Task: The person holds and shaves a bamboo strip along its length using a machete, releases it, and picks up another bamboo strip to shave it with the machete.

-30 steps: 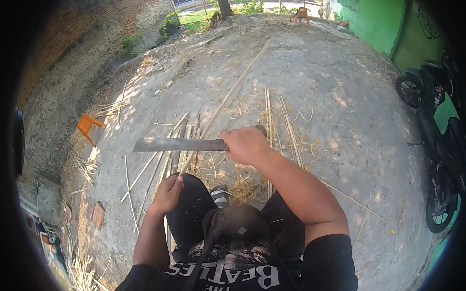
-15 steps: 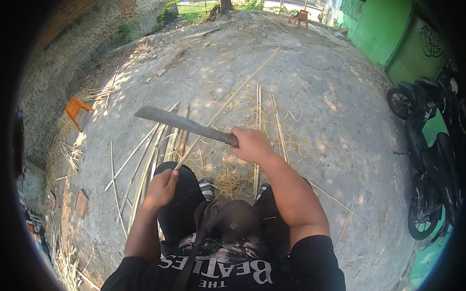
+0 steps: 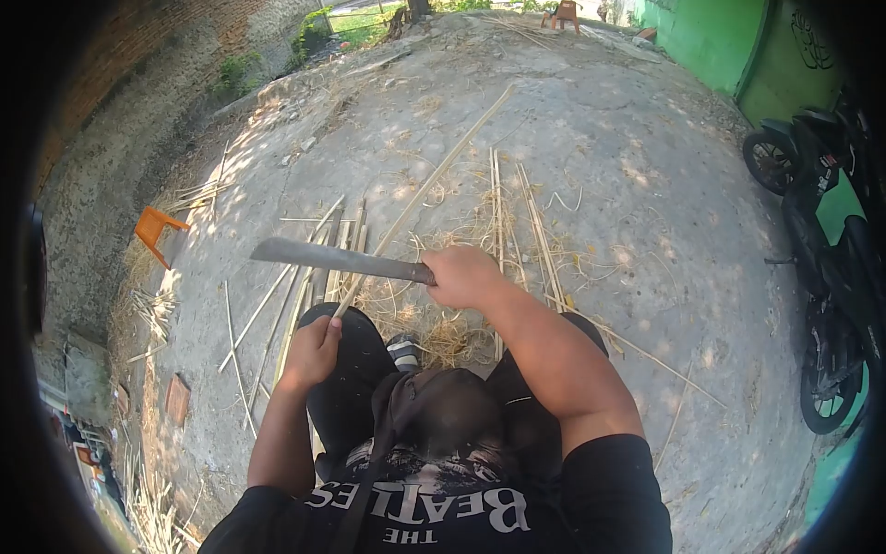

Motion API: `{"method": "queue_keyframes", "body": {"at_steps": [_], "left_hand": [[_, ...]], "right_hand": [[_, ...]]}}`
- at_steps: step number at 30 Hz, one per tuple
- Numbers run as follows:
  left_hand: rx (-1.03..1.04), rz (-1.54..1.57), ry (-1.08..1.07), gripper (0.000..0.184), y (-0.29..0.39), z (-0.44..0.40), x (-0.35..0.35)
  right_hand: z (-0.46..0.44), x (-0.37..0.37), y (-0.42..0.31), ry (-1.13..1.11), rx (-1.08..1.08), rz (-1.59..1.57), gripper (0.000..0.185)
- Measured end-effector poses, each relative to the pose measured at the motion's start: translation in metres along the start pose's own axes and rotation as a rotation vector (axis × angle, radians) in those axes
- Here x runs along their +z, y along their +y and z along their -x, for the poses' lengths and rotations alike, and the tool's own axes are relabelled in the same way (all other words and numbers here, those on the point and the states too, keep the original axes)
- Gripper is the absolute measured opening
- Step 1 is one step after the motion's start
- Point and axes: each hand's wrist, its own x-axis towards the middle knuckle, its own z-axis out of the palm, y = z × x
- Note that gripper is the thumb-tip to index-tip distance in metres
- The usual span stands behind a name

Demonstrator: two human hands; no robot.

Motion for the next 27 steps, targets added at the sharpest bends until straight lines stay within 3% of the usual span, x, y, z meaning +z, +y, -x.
{"method": "queue_keyframes", "body": {"at_steps": [4, 7, 16, 21, 27], "left_hand": [[0.028, -0.137, 0.032, 0.041, 0.005, 0.006, 0.005], [0.004, -0.075, 0.037, 0.040, 0.001, -0.001, 0.007], [0.005, -0.139, 0.012, 0.039, -0.001, 0.004, 0.007], [-0.025, -0.181, 0.008, 0.039, -0.003, 0.003, 0.005], [-0.026, -0.218, -0.035, 0.039, 0.007, 0.001, 0.006]], "right_hand": [[-0.011, -0.005, 0.014, -0.083, -0.001, 0.099, 0.020], [-0.018, -0.005, 0.021, -0.104, 0.037, -0.011, 0.020], [-0.016, -0.003, -0.001, -0.061, -0.032, 0.084, 0.018], [-0.027, -0.013, 0.038, -0.022, 0.235, -0.022, 0.020], [-0.012, -0.002, -0.003, -0.143, 0.030, 0.061, 0.023]]}}
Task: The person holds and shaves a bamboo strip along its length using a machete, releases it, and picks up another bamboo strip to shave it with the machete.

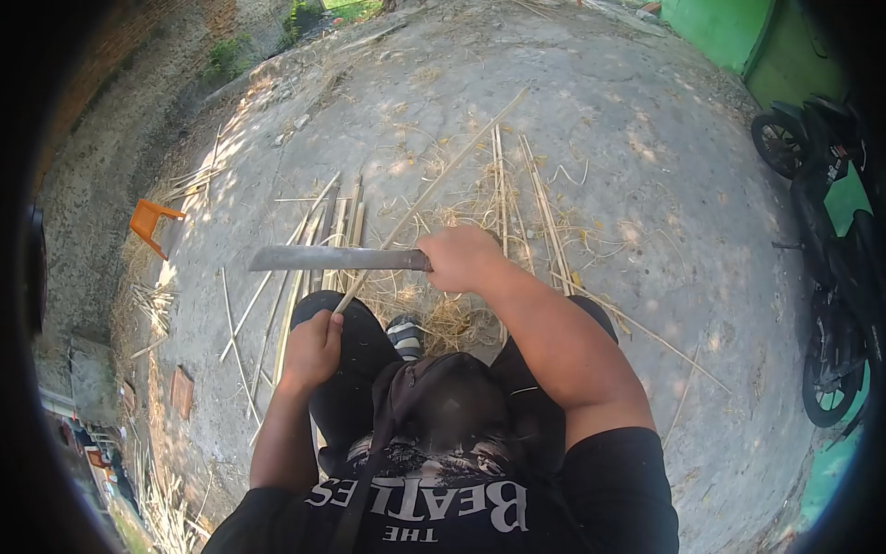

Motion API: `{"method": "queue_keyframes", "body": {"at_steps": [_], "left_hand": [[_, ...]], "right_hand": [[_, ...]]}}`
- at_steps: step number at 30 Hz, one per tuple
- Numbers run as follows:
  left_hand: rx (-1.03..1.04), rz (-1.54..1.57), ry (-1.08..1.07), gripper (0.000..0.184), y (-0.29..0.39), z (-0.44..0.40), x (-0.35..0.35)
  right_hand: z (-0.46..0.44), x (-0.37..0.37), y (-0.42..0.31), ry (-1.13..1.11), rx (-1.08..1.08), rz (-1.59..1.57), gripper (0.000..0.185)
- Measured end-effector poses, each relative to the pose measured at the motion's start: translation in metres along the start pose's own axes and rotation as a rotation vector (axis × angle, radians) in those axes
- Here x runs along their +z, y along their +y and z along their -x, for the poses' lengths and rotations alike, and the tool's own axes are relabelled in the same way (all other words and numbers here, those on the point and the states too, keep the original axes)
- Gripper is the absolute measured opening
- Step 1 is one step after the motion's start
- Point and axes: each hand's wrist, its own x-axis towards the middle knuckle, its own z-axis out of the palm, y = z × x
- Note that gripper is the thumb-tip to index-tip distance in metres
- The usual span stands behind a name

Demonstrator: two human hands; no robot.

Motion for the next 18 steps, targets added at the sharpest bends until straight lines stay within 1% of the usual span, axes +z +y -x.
{"method": "queue_keyframes", "body": {"at_steps": [3, 5, 6, 9, 12, 15, 16, 18], "left_hand": [[0.001, -0.003, 0.002, 0.038, -0.004, 0.006, 0.000], [-0.008, 0.005, 0.016, 0.038, -0.006, 0.006, 0.000], [-0.017, 0.007, 0.023, 0.038, -0.005, 0.004, 0.000], [-0.036, 0.057, 0.009, 0.038, -0.008, 0.002, 0.001], [-0.006, 0.074, 0.002, 0.038, -0.009, -0.004, 0.001], [0.017, 0.057, -0.003, 0.038, -0.006, 0.000, 0.003], [0.025, 0.048, 0.004, 0.038, -0.005, 0.000, 0.002], [0.037, 0.058, 0.010, 0.038, -0.009, 0.006, -0.001]], "right_hand": [[-0.007, -0.008, 0.021, -0.003, 0.011, 0.053, 0.023], [-0.014, -0.013, 0.060, 0.049, 0.176, -0.183, 0.022], [-0.016, -0.020, 0.064, 0.075, 0.256, -0.299, 0.021], [-0.010, -0.016, 0.058, 0.137, 0.258, -0.182, 0.021], [-0.007, -0.004, 0.045, 0.113, 0.115, -0.074, 0.021], [0.005, -0.010, 0.013, 0.026, 0.006, 0.014, 0.020], [0.005, -0.012, 0.012, 0.031, -0.029, 0.078, 0.018], [0.000, -0.011, 0.042, 0.092, 0.020, -0.003, 0.017]]}}
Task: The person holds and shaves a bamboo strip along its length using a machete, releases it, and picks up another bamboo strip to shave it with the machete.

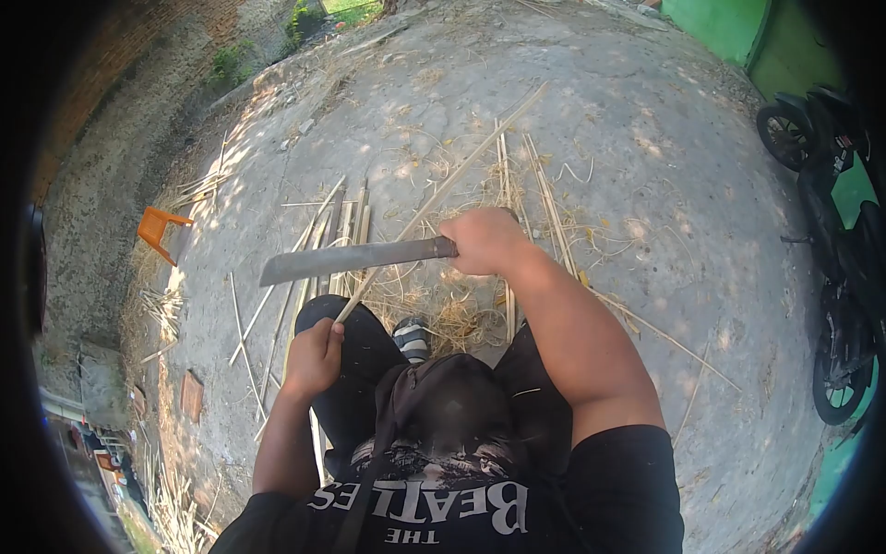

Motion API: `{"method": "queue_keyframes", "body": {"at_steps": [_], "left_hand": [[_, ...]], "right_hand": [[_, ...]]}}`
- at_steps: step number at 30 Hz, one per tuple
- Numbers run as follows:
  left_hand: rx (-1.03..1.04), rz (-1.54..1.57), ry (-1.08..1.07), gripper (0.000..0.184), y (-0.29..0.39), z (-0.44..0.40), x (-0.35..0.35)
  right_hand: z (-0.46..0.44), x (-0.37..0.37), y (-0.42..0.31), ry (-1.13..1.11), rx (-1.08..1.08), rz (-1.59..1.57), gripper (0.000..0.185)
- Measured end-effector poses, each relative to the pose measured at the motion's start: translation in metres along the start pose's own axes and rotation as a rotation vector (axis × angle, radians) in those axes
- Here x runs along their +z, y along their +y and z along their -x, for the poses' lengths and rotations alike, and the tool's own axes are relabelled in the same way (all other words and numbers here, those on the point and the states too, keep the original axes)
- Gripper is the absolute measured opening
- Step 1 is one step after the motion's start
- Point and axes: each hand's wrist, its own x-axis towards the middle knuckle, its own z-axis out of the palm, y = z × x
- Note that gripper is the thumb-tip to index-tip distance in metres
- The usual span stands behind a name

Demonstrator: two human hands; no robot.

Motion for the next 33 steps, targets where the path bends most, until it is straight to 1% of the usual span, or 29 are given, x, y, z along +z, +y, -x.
{"method": "queue_keyframes", "body": {"at_steps": [1, 4, 7, 10, 11, 13, 14, 17, 20, 23, 26, 29, 30, 33], "left_hand": [[0.004, 0.006, 0.004, 0.037, -0.002, 0.003, -0.002], [-0.034, 0.117, 0.023, 0.038, -0.001, -0.002, -0.005], [-0.040, 0.172, 0.006, 0.038, -0.005, -0.005, -0.005], [-0.042, 0.180, 0.020, 0.039, 0.000, -0.007, -0.004], [-0.038, 0.159, 0.018, 0.038, 0.001, -0.006, -0.002], [-0.026, 0.116, 0.028, 0.038, 0.005, -0.008, -0.001], [-0.020, 0.086, 0.024, 0.037, 0.004, -0.007, 0.000], [-0.018, 0.005, 0.030, 0.036, 0.000, 0.001, 0.003], [-0.019, -0.005, 0.045, 0.034, 0.002, 0.008, 0.005], [-0.015, 0.048, 0.069, 0.034, 0.001, 0.002, 0.004], [0.006, 0.050, 0.060, 0.034, -0.001, -0.004, 0.004], [0.003, 0.032, 0.029, 0.033, 0.005, -0.003, 0.004], [0.010, 0.012, 0.020, 0.033, 0.005, -0.002, 0.005], [0.033, -0.053, 0.029, 0.033, 0.008, -0.001, 0.005]], "right_hand": [[-0.002, -0.002, 0.016, 0.029, 0.025, -0.039, 0.017], [-0.005, -0.018, 0.035, 0.003, 0.234, -0.206, 0.018], [-0.002, -0.015, 0.021, 0.038, 0.234, -0.155, 0.019], [0.000, -0.002, 0.008, 0.035, 0.105, -0.118, 0.018], [0.003, 0.003, 0.001, 0.005, 0.093, -0.085, 0.018], [0.006, -0.006, -0.021, -0.043, 0.064, -0.011, 0.017], [0.007, -0.008, -0.027, -0.069, 0.011, 0.049, 0.016], [0.009, -0.015, -0.022, -0.051, -0.040, 0.078, 0.016], [-0.004, -0.015, 0.017, 0.007, 0.144, -0.064, 0.016], [-0.003, -0.022, 0.025, 0.040, 0.286, -0.172, 0.018], [0.001, -0.017, 0.013, 0.042, 0.239, -0.152, 0.019], [0.010, -0.015, -0.009, -0.059, 0.099, -0.084, 0.020], [0.011, -0.012, -0.018, -0.085, 0.081, 0.008, 0.021], [0.008, 0.000, -0.018, 0.018, -0.147, 0.122, 0.018]]}}
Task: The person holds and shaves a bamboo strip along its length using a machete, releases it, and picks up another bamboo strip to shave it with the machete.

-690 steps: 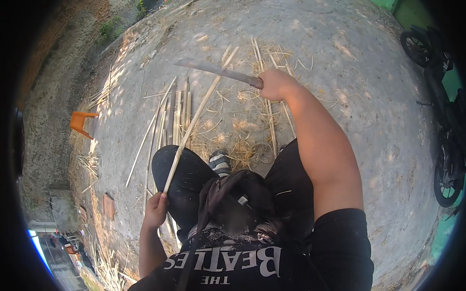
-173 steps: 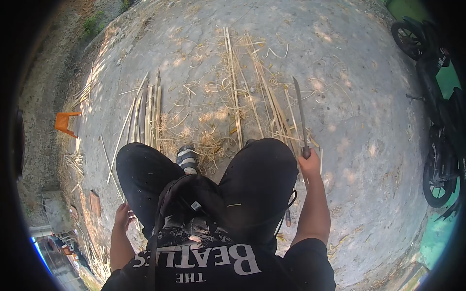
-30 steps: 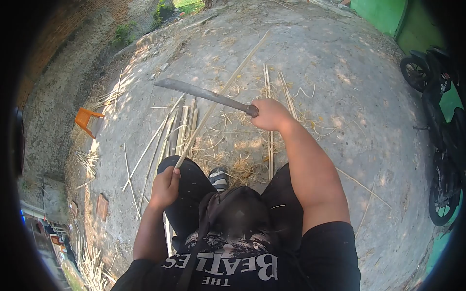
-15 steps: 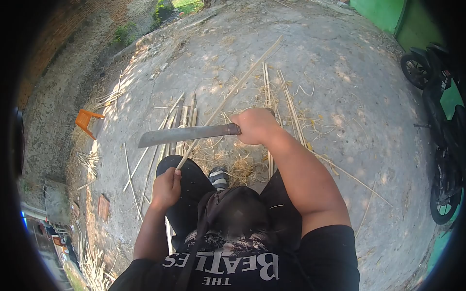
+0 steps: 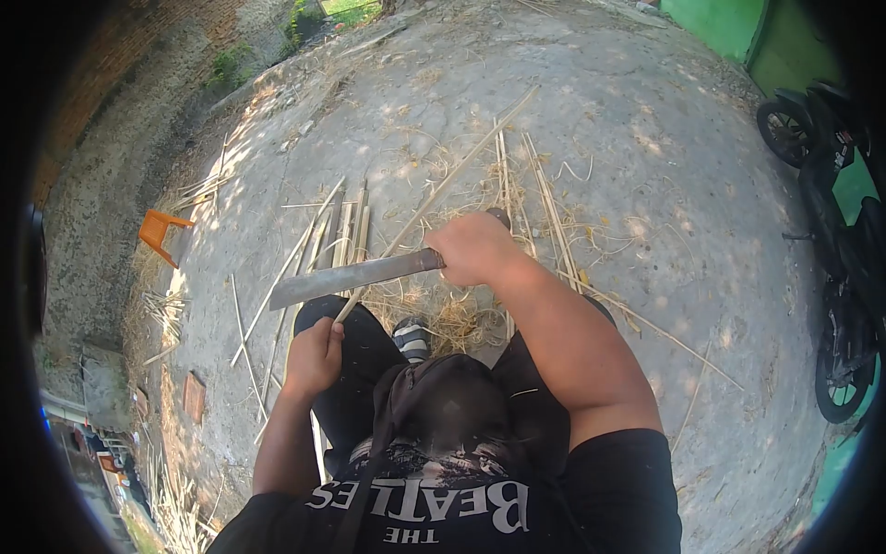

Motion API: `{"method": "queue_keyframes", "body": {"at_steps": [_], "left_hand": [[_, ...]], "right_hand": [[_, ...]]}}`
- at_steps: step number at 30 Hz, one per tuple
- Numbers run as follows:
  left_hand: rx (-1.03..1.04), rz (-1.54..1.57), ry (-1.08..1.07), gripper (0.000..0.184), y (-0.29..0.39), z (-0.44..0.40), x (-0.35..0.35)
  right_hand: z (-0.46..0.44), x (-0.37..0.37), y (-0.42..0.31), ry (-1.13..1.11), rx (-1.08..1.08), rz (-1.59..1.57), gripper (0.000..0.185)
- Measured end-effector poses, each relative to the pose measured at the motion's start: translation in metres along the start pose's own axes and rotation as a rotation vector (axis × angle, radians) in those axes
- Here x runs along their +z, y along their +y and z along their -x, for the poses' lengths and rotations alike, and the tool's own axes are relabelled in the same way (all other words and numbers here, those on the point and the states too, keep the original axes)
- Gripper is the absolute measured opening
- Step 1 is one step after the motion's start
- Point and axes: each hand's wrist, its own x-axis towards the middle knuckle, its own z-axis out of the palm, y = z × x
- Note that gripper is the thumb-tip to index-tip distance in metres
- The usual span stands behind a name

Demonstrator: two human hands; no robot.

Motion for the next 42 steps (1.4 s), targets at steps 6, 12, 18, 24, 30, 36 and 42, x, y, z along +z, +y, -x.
{"method": "queue_keyframes", "body": {"at_steps": [6, 12, 18, 24, 30, 36, 42], "left_hand": [[-0.026, 0.071, 0.037, 0.032, -0.011, 0.007, 0.001], [-0.007, 0.054, 0.019, 0.033, -0.004, -0.001, -0.001], [-0.006, -0.007, 0.008, 0.033, -0.004, 0.003, -0.002], [-0.039, 0.093, 0.015, 0.032, 0.000, -0.001, -0.002], [-0.051, 0.138, -0.035, 0.032, 0.005, -0.007, 0.000], [-0.008, -0.034, -0.064, 0.032, 0.003, 0.005, -0.020], [-0.099, -0.041, -0.008, 0.030, -0.014, 0.037, -0.049]], "right_hand": [[-0.001, -0.015, 0.058, 0.058, 0.453, -0.305, 0.017], [0.001, -0.009, 0.030, -0.065, 0.329, -0.201, 0.021], [-0.002, -0.010, 0.012, -0.116, 0.147, -0.075, 0.022], [-0.004, -0.014, 0.067, 0.032, 0.500, -0.391, 0.018], [0.001, -0.012, 0.030, -0.052, 0.308, -0.213, 0.016], [-0.005, -0.004, 0.007, -0.056, 0.084, -0.035, 0.017], [-0.007, -0.012, 0.054, 0.036, 0.426, -0.295, 0.017]]}}
